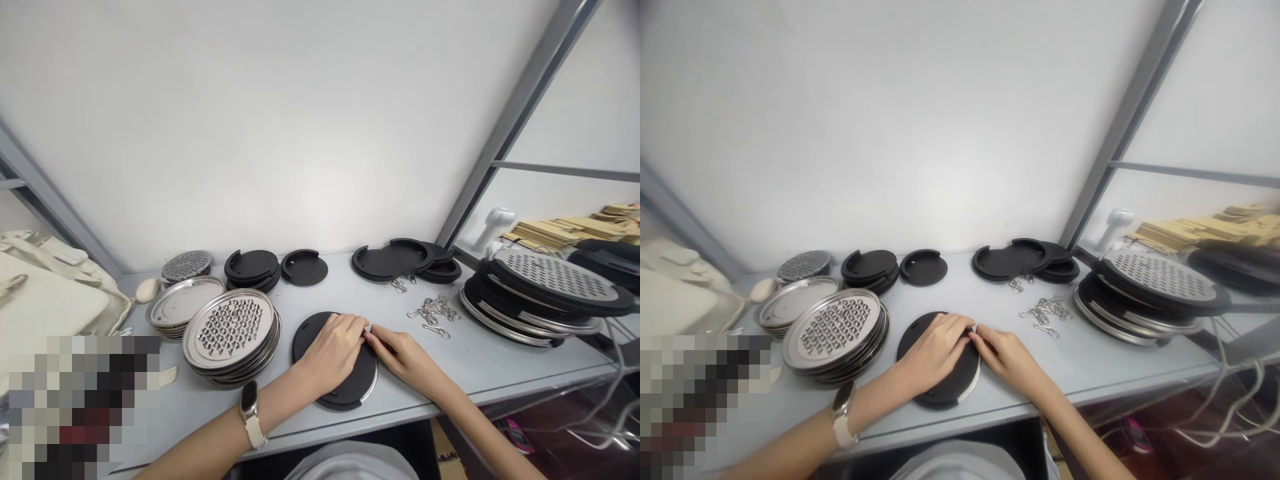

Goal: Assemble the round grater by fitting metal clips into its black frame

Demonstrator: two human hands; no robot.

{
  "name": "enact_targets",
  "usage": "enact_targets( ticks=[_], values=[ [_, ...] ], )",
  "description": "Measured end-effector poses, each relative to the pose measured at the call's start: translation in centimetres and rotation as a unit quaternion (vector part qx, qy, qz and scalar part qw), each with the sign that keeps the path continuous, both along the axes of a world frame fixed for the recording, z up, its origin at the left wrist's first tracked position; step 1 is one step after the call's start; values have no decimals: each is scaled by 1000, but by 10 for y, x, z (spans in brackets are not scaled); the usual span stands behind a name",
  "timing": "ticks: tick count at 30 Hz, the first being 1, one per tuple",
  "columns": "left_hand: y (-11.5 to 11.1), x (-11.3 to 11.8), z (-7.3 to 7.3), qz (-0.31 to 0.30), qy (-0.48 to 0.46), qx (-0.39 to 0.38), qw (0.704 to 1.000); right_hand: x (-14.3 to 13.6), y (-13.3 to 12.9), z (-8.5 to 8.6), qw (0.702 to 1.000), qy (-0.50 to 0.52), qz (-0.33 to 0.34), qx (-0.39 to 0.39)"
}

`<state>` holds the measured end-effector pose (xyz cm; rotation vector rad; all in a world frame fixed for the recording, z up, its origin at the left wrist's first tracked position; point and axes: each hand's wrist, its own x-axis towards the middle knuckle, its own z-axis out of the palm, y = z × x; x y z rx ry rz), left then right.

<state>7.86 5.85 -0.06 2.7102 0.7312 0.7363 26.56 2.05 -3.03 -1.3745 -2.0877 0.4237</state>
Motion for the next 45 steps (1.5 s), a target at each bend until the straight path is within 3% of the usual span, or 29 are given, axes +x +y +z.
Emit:
enact_targets(
  ticks=[17, 35, 45],
  values=[
    [0, 0, 1, 3, 10, 10, 1000, -7, 2, 7, 999, 27, -6, -30],
    [-1, 0, 1, -3, 7, -14, 1000, -6, 0, -1, 998, 13, -40, 46],
    [0, 0, 1, -4, 8, -15, 1000, -6, -1, 3, 1000, -3, -20, 13]
  ],
)
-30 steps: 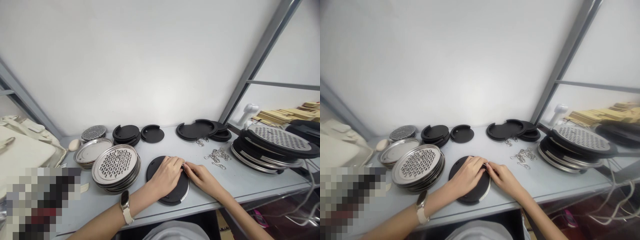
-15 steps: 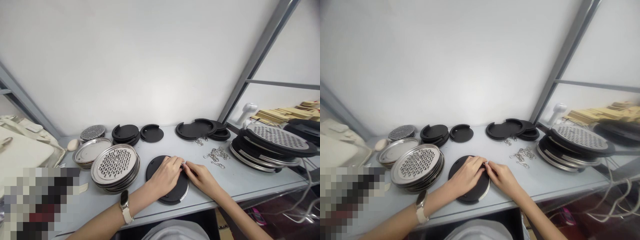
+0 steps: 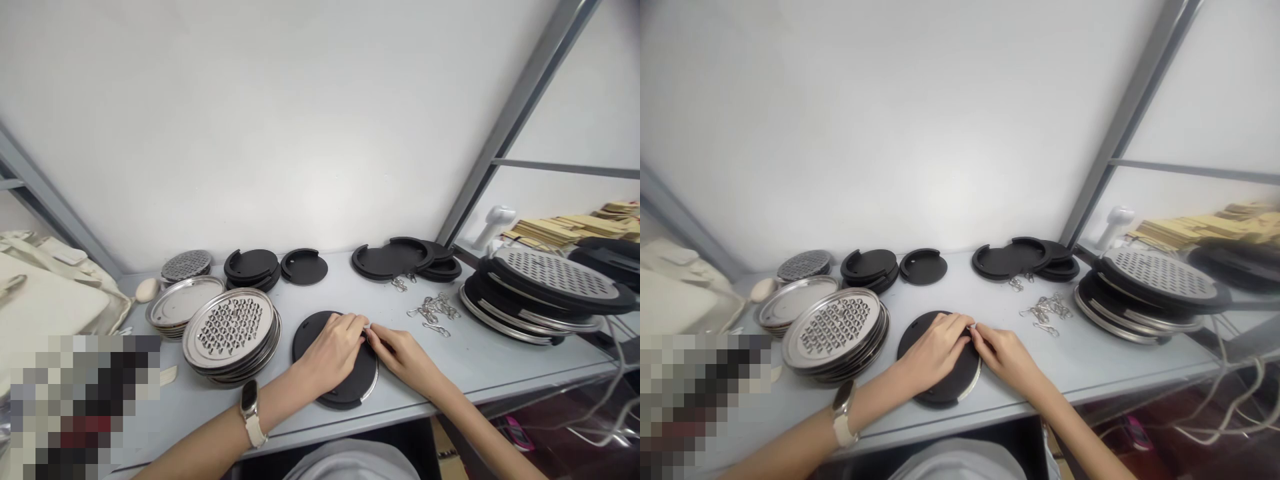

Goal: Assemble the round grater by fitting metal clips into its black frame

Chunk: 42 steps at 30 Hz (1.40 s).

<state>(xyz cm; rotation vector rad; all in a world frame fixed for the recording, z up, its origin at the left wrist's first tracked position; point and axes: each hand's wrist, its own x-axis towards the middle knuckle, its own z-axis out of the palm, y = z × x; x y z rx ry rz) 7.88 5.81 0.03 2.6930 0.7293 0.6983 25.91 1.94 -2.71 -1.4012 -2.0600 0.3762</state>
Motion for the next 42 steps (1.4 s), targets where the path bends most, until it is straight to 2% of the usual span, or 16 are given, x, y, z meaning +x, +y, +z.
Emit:
enact_targets(
  ticks=[36, 42],
  values=[
    [0, 0, 0, -18, -9, -6, 1000, 3, 1, -7, 998, 1, -2, 56],
    [0, 0, 0, -27, -10, -5, 1000, 3, 0, -5, 1000, 1, 2, 25]
  ],
)
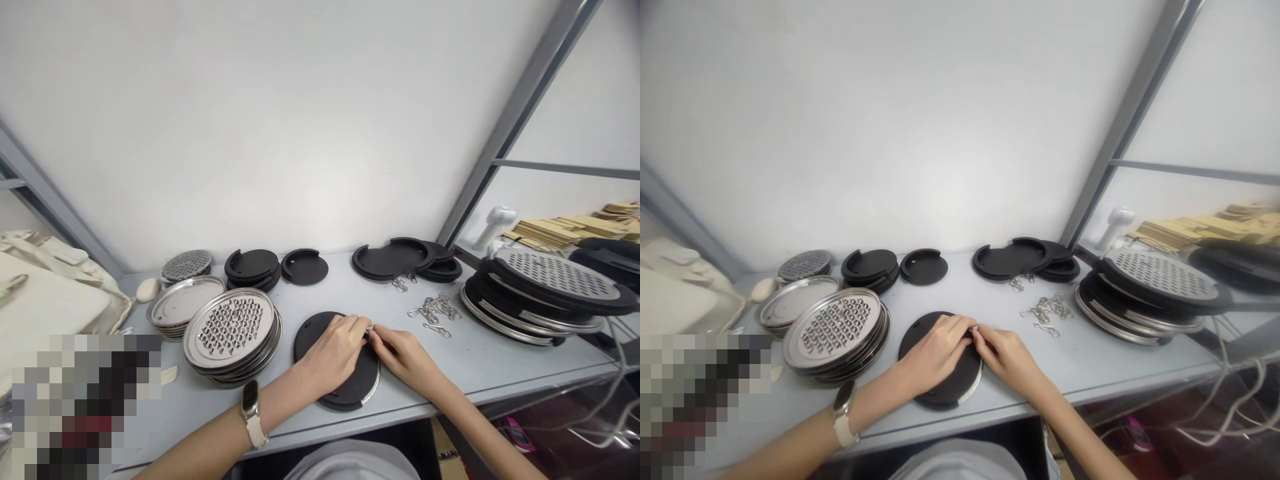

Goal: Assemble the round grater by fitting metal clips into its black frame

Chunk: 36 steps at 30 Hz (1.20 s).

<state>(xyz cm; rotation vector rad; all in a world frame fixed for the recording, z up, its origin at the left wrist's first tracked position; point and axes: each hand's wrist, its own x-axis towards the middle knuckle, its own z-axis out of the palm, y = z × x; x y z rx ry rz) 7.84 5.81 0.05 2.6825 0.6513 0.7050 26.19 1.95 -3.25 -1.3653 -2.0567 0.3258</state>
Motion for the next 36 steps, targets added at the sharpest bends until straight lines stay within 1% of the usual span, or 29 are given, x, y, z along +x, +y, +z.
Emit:
enact_targets(
  ticks=[6, 10, 19, 22, 28, 36],
  values=[
    [1, 0, 1, 5, 7, 7, 1000, -2, 1, 4, 999, 11, 6, -44],
    [1, 0, 2, 9, 11, 7, 1000, -2, 2, 3, 998, 17, 6, -60],
    [1, 0, 1, 8, 8, -2, 1000, 0, 1, -1, 996, 22, 1, -87],
    [0, 0, 1, 8, 7, -6, 1000, 0, -1, -1, 996, 21, 5, -81],
    [0, -1, 2, 7, 9, 2, 1000, -1, -2, 4, 999, 8, 11, -41],
    [0, 0, 1, 4, 7, -4, 1000, -2, -1, 3, 1000, -7, 4, -9]
  ],
)
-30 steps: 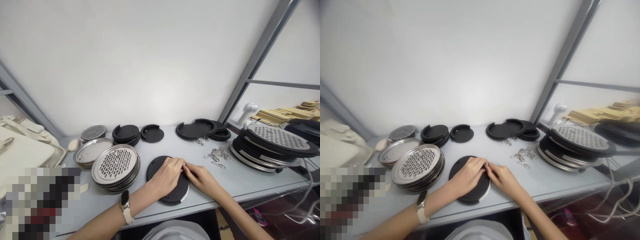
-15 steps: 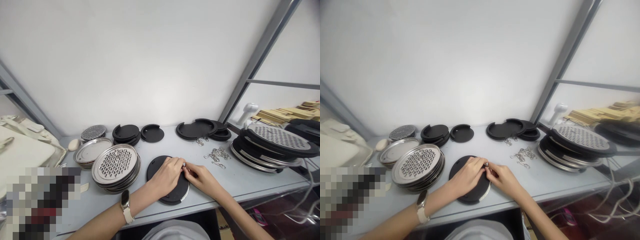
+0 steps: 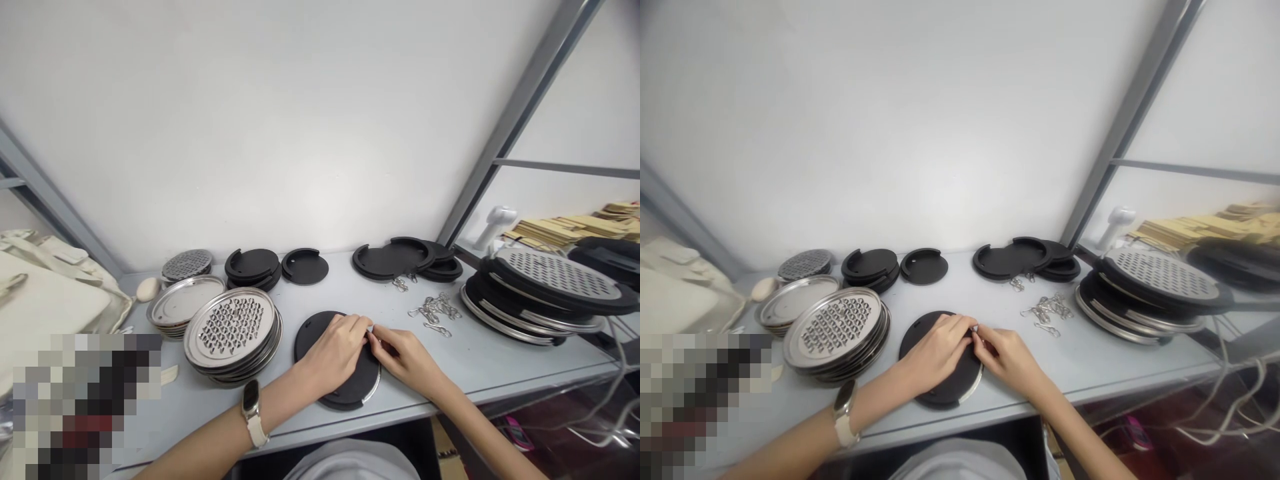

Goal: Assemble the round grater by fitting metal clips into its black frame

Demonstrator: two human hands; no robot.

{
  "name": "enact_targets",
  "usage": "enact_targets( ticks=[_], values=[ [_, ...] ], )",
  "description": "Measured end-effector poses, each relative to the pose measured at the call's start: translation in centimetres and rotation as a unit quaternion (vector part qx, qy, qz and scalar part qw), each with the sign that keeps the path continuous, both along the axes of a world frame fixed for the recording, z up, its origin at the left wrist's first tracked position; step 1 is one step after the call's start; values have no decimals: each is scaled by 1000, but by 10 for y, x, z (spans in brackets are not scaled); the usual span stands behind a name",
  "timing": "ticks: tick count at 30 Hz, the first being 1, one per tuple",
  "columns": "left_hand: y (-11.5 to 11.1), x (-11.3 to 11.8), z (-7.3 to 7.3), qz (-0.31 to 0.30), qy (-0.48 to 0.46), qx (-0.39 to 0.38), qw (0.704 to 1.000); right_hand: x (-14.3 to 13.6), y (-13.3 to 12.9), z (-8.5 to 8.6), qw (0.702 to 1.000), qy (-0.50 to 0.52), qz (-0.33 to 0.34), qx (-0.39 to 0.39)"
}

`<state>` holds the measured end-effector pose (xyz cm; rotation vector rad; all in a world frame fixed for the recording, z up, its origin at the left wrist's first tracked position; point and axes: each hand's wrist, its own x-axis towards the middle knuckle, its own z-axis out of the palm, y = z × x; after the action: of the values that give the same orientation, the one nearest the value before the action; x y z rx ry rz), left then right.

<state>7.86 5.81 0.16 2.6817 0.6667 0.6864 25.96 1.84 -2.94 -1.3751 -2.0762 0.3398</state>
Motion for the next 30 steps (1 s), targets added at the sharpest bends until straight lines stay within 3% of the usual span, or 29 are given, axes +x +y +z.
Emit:
enact_targets(
  ticks=[13, 21, 30],
  values=[
    [-1, 0, 1, -5, 7, 8, 1000, 3, -2, -1, 999, 28, -14, 15],
    [-2, 0, 1, 32, 18, 34, 999, 2, 0, 1, 997, 35, 17, -63],
    [-1, 0, 0, 23, 15, 19, 999, 1, -1, 2, 999, 32, 12, -38]
  ],
)
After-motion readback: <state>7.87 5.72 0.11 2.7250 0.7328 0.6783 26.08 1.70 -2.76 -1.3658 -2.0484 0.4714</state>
